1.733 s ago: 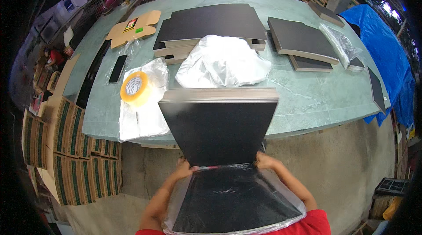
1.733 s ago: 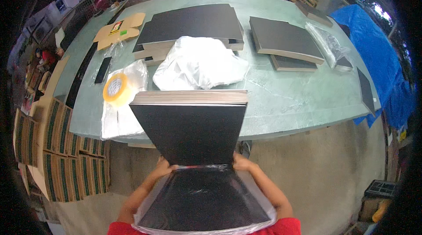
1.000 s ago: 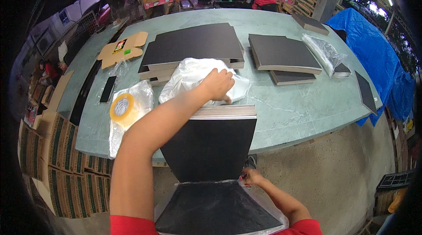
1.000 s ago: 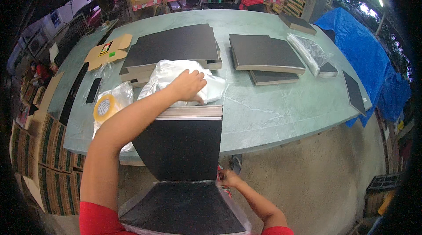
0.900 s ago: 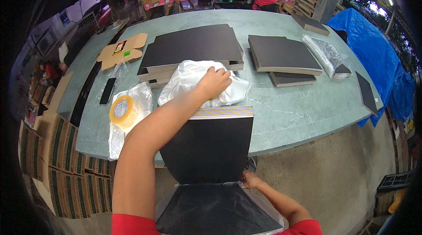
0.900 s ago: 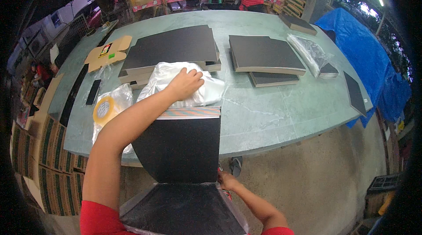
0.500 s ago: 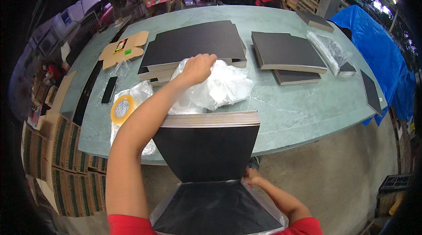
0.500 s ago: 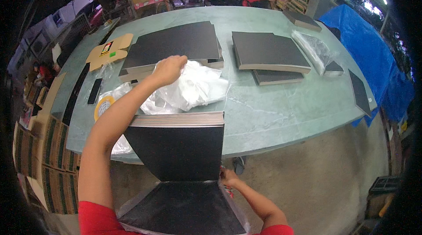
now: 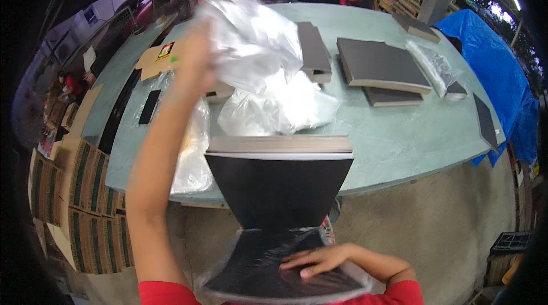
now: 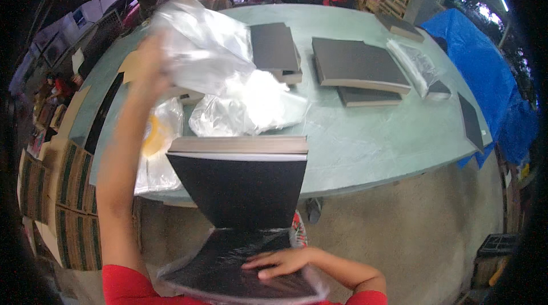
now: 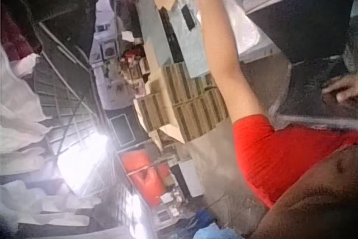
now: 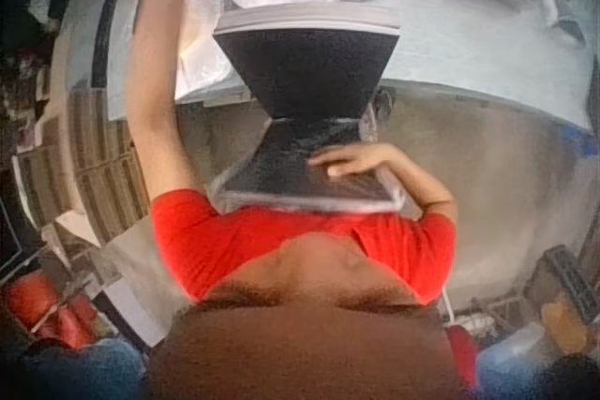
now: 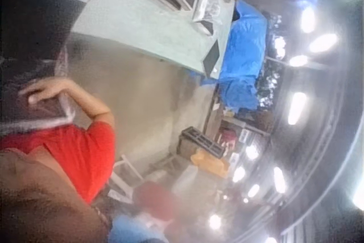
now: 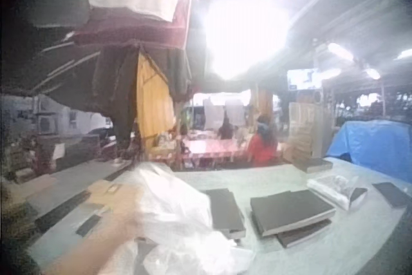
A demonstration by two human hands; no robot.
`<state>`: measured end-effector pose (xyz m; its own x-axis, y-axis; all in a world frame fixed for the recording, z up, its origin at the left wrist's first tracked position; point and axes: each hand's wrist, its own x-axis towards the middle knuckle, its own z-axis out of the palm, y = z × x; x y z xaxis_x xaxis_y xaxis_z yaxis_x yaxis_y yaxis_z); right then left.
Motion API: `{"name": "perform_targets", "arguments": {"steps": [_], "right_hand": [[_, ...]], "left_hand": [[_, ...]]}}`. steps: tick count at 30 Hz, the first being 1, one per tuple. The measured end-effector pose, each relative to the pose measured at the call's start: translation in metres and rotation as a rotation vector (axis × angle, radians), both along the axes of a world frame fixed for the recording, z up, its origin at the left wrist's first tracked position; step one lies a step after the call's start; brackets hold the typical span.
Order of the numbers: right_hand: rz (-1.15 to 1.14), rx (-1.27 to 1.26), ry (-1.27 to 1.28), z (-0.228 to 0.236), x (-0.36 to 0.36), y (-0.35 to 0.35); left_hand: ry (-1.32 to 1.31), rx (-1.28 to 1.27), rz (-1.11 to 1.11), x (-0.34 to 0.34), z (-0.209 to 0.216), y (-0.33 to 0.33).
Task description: The person wraps individual dark panels in thin plastic sheets by pulling the plastic over the panel edges and then stacks the wrapped panels on top of each other.
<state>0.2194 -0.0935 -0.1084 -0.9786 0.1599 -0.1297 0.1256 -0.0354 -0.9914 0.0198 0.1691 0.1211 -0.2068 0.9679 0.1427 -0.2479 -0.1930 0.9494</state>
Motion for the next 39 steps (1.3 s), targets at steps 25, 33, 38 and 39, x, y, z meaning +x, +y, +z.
{"name": "perform_targets", "arguments": {"steps": [25,33,38,39], "right_hand": [[-0.9,-0.214,0.095,0.05,-0.004,0.044],[-1.048,-0.342,0.052,0.053,-0.006,0.052],[-1.101,-0.308,0.083,0.055,-0.023,0.06],[-1.041,-0.415,0.189,0.051,-0.035,0.059]], "left_hand": [[-0.007,-0.31,-0.322,-0.058,-0.185,-0.175],[0.439,-0.095,-0.047,-0.074,-0.16,-0.186],[0.845,-0.038,-0.22,-0.067,-0.116,-0.207],[0.883,0.05,-0.381,-0.052,-0.116,-0.21]]}}
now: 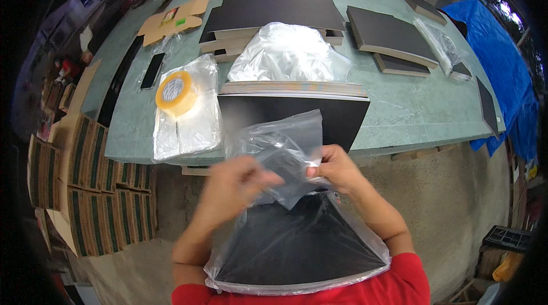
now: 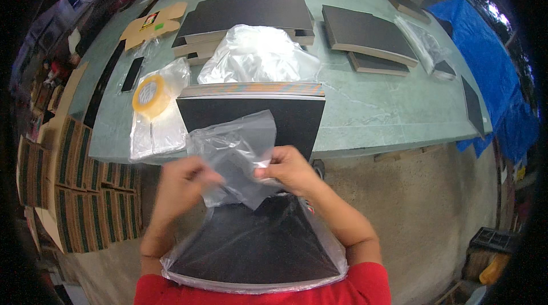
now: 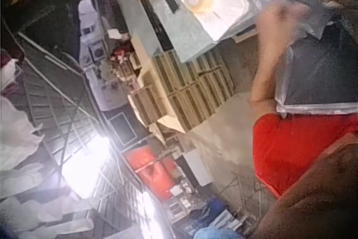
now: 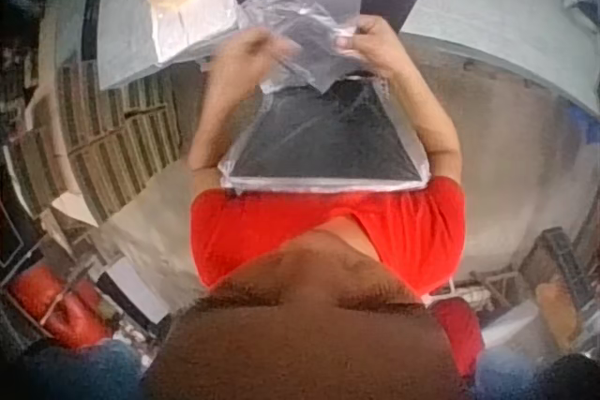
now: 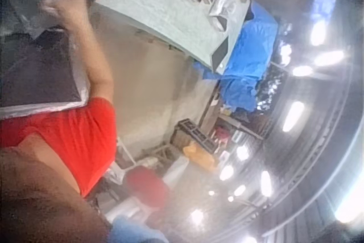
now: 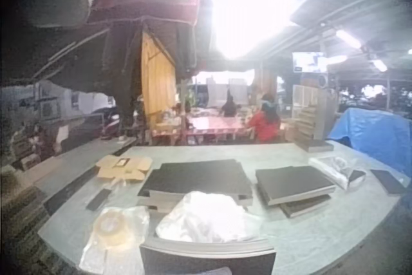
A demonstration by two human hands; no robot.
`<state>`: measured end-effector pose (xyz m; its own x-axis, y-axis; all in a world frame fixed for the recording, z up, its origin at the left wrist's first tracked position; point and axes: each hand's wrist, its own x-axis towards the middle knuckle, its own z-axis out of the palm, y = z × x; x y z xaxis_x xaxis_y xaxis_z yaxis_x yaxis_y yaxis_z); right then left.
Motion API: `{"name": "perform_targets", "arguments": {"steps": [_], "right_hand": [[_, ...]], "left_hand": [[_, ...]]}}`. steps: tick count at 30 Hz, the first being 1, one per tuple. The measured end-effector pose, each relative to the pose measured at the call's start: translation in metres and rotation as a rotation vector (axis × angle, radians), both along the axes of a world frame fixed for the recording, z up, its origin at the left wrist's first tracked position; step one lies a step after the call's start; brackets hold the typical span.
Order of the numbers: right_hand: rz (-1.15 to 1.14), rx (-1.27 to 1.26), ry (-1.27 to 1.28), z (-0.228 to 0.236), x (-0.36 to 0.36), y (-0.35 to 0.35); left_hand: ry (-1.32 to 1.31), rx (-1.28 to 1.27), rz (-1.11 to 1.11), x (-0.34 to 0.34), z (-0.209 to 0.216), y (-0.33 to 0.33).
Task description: The person wraps individual dark panels in thin plastic sheets by pulling the plastic over the panel edges and then stacks the wrapped panels on top of each other.
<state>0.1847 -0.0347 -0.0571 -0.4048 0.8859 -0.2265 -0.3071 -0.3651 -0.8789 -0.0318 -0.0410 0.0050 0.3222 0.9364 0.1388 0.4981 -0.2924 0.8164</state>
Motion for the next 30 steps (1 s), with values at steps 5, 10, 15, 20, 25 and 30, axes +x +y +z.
{"name": "perform_targets", "arguments": {"steps": [5,10,15,20,25,30], "right_hand": [[0.088,-0.041,0.611,-0.015,-0.002,0.012],[-0.042,0.092,0.928,-0.024,0.073,0.005],[-0.036,-0.054,0.437,-0.015,0.062,-0.01],[0.142,0.168,0.094,0.029,0.015,-0.012],[-0.094,0.899,-0.307,0.065,0.019,-0.006],[-0.049,0.092,0.084,0.053,0.037,0.0]], "left_hand": [[-0.262,-0.277,-0.219,0.023,-0.049,0.017],[-0.469,-0.782,0.566,-0.15,-0.136,-0.024],[-0.52,0.328,1.105,-0.237,-0.125,-0.029],[-0.236,0.188,-0.174,0.013,0.002,-0.024],[-0.226,-0.405,-0.467,0.045,-0.013,-0.014],[-0.093,-0.459,-0.445,0.016,0.002,0.011]]}}
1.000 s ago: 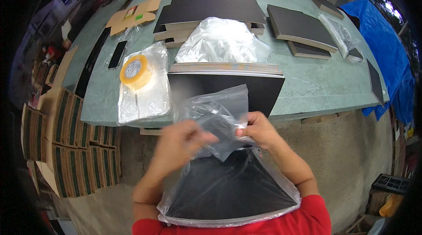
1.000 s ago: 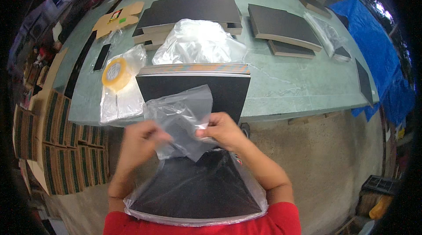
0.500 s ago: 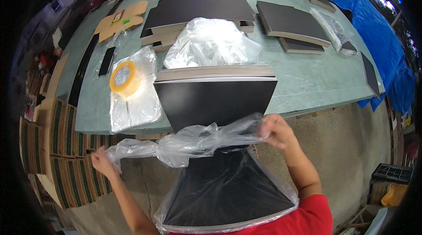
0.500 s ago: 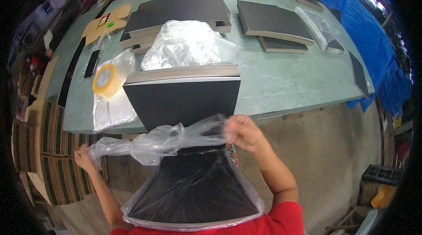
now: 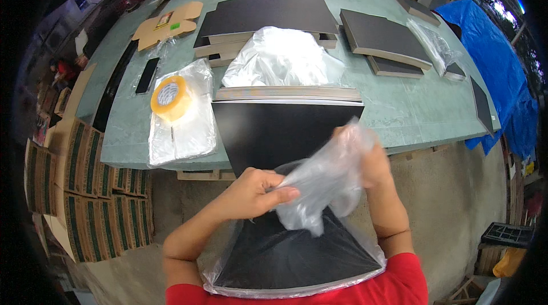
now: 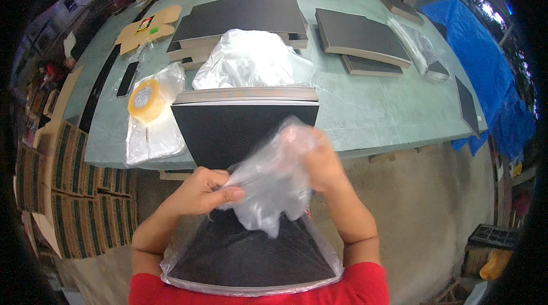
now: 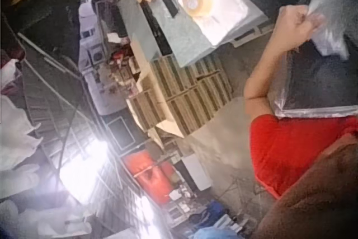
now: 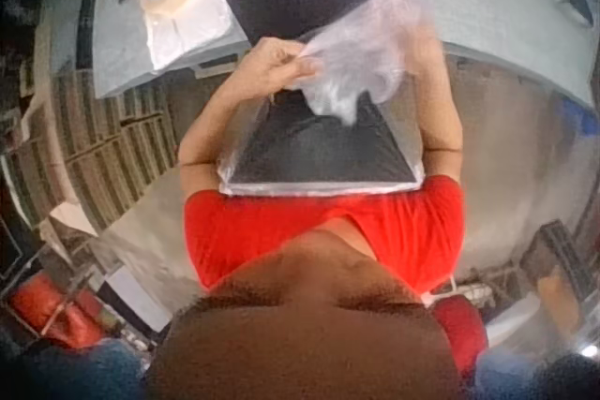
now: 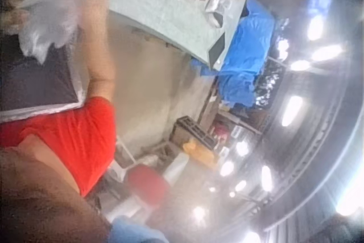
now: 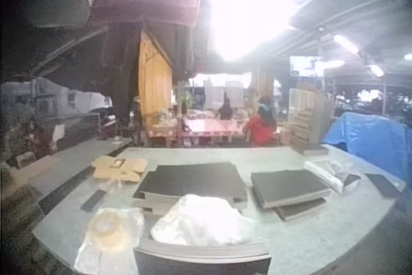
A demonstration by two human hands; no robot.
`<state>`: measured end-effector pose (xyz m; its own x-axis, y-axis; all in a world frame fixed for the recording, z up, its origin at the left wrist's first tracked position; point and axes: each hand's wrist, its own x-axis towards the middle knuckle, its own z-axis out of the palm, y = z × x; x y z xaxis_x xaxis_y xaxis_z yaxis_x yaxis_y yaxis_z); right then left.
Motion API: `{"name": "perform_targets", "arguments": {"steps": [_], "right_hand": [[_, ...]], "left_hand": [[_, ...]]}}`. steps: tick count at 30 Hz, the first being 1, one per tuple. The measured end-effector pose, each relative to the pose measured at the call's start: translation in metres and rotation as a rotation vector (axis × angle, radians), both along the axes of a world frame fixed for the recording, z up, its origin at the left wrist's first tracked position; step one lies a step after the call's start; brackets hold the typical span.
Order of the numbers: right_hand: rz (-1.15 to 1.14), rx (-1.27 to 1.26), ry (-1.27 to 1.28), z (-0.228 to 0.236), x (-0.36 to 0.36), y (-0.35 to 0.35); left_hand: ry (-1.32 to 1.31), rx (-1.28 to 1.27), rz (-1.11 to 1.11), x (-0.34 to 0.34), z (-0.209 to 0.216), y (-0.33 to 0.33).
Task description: The person wraps individual dark panels in thin plastic sheets by pulling the plastic over the panel edges and then stacks the wrapped panels on top of each other.
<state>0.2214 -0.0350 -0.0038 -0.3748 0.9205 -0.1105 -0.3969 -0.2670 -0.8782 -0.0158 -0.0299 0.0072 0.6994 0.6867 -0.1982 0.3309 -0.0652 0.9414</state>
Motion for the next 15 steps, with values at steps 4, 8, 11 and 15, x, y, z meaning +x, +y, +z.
{"name": "perform_targets", "arguments": {"steps": [4,8,11,15], "right_hand": [[0.606,0.866,-0.478,-0.026,-0.023,-0.012],[0.799,0.322,0.102,-0.015,-0.018,-0.009],[1.148,0.392,-0.195,-0.01,-0.017,-0.006],[1.323,0.467,-1.044,-0.001,-0.009,-0.019]], "left_hand": [[-0.556,-0.206,0.173,-0.015,-0.013,0.017],[-0.546,-0.406,0.139,-0.03,-0.018,0.011],[-0.395,-0.32,-0.077,-0.051,-0.015,0.018],[-0.379,-0.048,-0.671,-0.039,0.029,0.012]]}}
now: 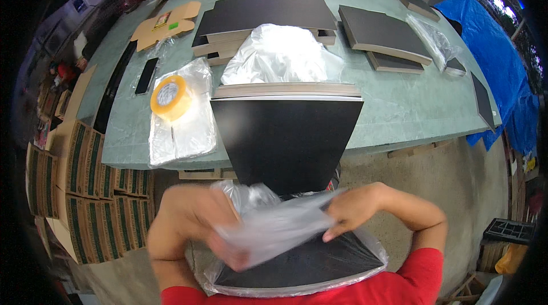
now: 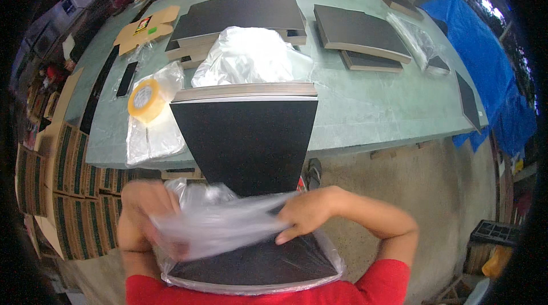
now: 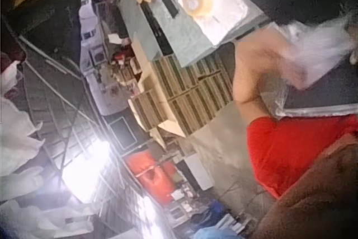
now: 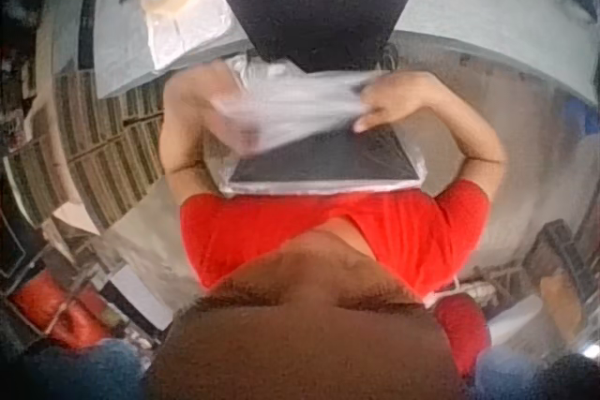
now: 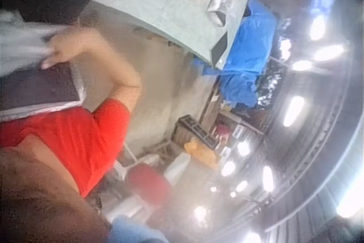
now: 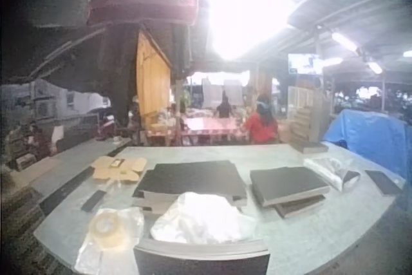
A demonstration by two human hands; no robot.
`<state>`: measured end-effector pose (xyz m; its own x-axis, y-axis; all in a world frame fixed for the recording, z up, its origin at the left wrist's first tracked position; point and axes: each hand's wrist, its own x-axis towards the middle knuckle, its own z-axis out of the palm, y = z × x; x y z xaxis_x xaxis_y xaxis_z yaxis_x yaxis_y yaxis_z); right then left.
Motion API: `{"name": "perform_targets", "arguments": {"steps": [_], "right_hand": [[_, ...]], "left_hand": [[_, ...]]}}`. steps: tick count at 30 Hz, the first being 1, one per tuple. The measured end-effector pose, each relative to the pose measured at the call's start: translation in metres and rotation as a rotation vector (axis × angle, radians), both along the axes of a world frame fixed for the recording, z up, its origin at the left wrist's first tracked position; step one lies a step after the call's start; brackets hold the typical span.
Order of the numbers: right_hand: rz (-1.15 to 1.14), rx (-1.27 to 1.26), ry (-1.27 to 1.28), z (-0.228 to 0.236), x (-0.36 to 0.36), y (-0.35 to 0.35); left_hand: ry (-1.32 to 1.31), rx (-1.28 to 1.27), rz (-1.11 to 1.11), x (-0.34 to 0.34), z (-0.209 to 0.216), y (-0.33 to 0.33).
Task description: The person wraps individual dark panels in thin plastic sheets by pulling the plastic over the panel edges and then stacks the wrapped panels on top of each other.
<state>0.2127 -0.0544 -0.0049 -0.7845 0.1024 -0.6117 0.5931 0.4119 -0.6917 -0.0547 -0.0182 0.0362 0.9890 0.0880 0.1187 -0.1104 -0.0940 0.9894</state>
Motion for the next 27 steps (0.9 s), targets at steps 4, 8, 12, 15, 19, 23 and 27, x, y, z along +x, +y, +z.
{"name": "perform_targets", "arguments": {"steps": [4,8,12,15,19,23,27], "right_hand": [[0.187,0.9,-0.323,0.002,0.032,-0.007],[0.118,0.652,-0.404,0.036,0.004,-0.015],[-1.039,0.824,0.501,0.03,0.046,0.016],[-1.144,1.16,0.572,0.013,0.033,0.006],[-1.051,1.487,0.576,0.007,0.006,0.019],[-1.002,1.615,0.285,0.006,0.029,0.034],[-1.124,1.23,0.52,0.008,0.053,0.006]], "left_hand": [[0.82,1.116,0.234,0.01,-0.036,-0.043],[0.853,1.148,0.219,-0.016,-0.08,-0.035],[0.251,0.587,0.369,-0.014,-0.023,-0.038],[0.306,0.658,1.607,-0.04,-0.014,-0.005],[0.343,1.24,1.693,-0.047,-0.028,0.045],[0.504,1.161,1.397,-0.02,-0.031,0.037],[0.26,1.271,1.364,-0.029,-0.032,0.025]]}}
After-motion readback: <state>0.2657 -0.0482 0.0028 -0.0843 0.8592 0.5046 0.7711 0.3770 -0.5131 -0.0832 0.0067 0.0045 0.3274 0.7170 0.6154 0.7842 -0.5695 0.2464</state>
